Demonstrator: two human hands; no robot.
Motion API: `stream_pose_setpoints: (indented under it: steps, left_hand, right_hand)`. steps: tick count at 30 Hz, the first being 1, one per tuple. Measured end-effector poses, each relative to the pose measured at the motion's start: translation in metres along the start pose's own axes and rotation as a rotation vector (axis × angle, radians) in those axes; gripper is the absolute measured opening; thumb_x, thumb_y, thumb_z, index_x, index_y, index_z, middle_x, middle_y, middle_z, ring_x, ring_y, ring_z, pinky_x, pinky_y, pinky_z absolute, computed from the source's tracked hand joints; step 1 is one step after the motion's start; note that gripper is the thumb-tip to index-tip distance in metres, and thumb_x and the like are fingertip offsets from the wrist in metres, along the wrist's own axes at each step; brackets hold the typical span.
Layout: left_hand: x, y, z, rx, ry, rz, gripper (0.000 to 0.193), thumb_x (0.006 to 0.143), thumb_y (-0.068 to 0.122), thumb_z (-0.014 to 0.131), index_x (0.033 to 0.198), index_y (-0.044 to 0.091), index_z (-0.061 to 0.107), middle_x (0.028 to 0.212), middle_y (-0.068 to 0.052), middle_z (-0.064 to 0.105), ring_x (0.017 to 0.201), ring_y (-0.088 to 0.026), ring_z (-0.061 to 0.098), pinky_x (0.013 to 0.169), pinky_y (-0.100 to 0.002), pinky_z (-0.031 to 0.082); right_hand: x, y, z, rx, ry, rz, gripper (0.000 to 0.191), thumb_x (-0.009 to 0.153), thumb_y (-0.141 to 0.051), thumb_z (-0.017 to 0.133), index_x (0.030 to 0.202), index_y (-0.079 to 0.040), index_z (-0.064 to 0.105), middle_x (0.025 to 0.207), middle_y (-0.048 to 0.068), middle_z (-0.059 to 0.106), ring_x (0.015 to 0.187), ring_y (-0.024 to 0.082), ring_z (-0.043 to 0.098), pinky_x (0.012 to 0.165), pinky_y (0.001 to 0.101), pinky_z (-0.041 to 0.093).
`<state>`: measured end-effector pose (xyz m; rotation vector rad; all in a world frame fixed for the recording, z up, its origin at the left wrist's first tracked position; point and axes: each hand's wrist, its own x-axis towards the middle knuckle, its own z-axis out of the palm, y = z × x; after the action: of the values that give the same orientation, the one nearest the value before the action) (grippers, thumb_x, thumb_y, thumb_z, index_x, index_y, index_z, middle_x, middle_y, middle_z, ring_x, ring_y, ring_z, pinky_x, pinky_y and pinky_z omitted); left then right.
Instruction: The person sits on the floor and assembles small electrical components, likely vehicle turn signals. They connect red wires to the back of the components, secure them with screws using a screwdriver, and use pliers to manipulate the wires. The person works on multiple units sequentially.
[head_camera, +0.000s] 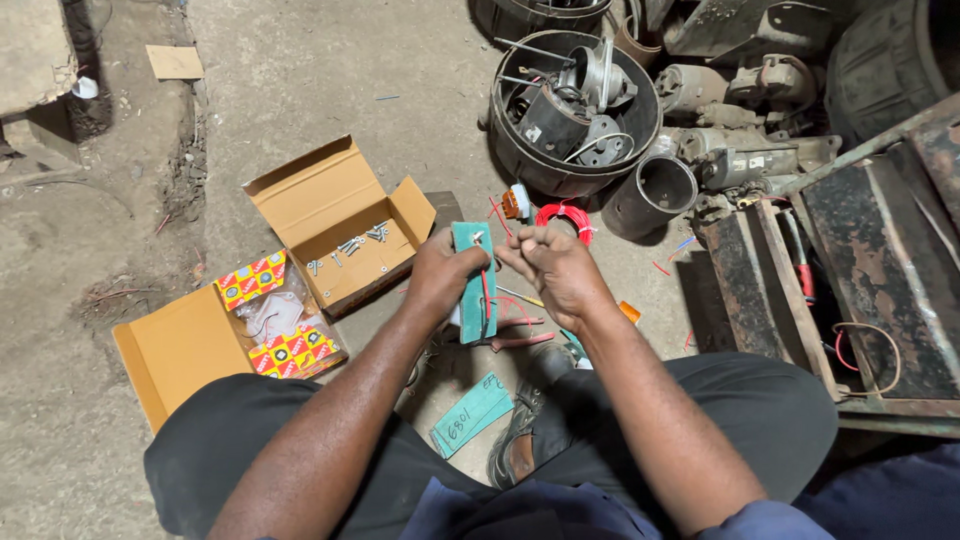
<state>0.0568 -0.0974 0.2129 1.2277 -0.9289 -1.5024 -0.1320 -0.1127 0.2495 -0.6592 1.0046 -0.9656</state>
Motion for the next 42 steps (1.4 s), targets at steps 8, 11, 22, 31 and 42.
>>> stream_pose_setpoints:
  steps: [8, 11, 22, 31, 42]
  left_hand:
    - [-0.002, 0.002, 0.004, 0.169, 0.001, 0.028, 0.030, 0.080, 0.016, 0.072, 0.104, -0.002, 0.069, 0.086, -0.004, 0.073, 0.074, -0.010, 0.067, 0.067, -0.028, 0.056]
    - [-0.006, 0.009, 0.007, 0.217, -0.008, 0.032, 0.032, 0.079, 0.016, 0.074, 0.105, -0.002, 0.070, 0.086, -0.006, 0.075, 0.075, -0.010, 0.068, 0.068, -0.028, 0.056]
    - [-0.016, 0.022, 0.011, 0.219, -0.047, 0.010, 0.031, 0.076, 0.016, 0.071, 0.103, 0.002, 0.073, 0.083, -0.006, 0.077, 0.072, -0.011, 0.069, 0.066, -0.029, 0.056]
    - [-0.018, 0.026, 0.013, 0.385, 0.013, 0.068, 0.033, 0.073, 0.025, 0.075, 0.097, 0.004, 0.073, 0.076, -0.009, 0.074, 0.068, -0.014, 0.068, 0.066, -0.032, 0.056]
    - [-0.017, 0.006, 0.024, 0.519, 0.180, 0.203, 0.040, 0.085, 0.037, 0.066, 0.106, 0.004, 0.070, 0.086, -0.023, 0.072, 0.086, -0.041, 0.072, 0.077, -0.050, 0.055]
  right_hand:
    - [-0.003, 0.002, 0.004, -0.196, 0.015, -0.063, 0.017, 0.099, -0.007, 0.064, 0.110, 0.005, 0.064, 0.098, 0.013, 0.073, 0.082, 0.018, 0.074, 0.077, 0.0305, 0.064]
    - [-0.002, 0.003, 0.005, -0.270, -0.005, -0.050, 0.022, 0.098, -0.010, 0.066, 0.115, 0.003, 0.071, 0.090, 0.009, 0.072, 0.071, 0.013, 0.069, 0.065, 0.0267, 0.060]
    - [-0.020, -0.014, 0.029, -0.729, 0.076, -0.270, 0.019, 0.092, -0.014, 0.078, 0.104, 0.000, 0.075, 0.083, 0.008, 0.071, 0.064, 0.010, 0.063, 0.053, 0.0265, 0.052]
    - [-0.028, -0.018, 0.037, -1.200, 0.023, -0.783, 0.013, 0.091, -0.015, 0.077, 0.101, -0.006, 0.078, 0.085, 0.008, 0.072, 0.076, 0.018, 0.068, 0.068, 0.0329, 0.054]
    - [-0.018, -0.014, 0.031, -0.860, 0.133, -0.379, 0.014, 0.089, -0.015, 0.078, 0.097, -0.004, 0.078, 0.078, 0.004, 0.071, 0.065, 0.011, 0.063, 0.055, 0.0276, 0.047]
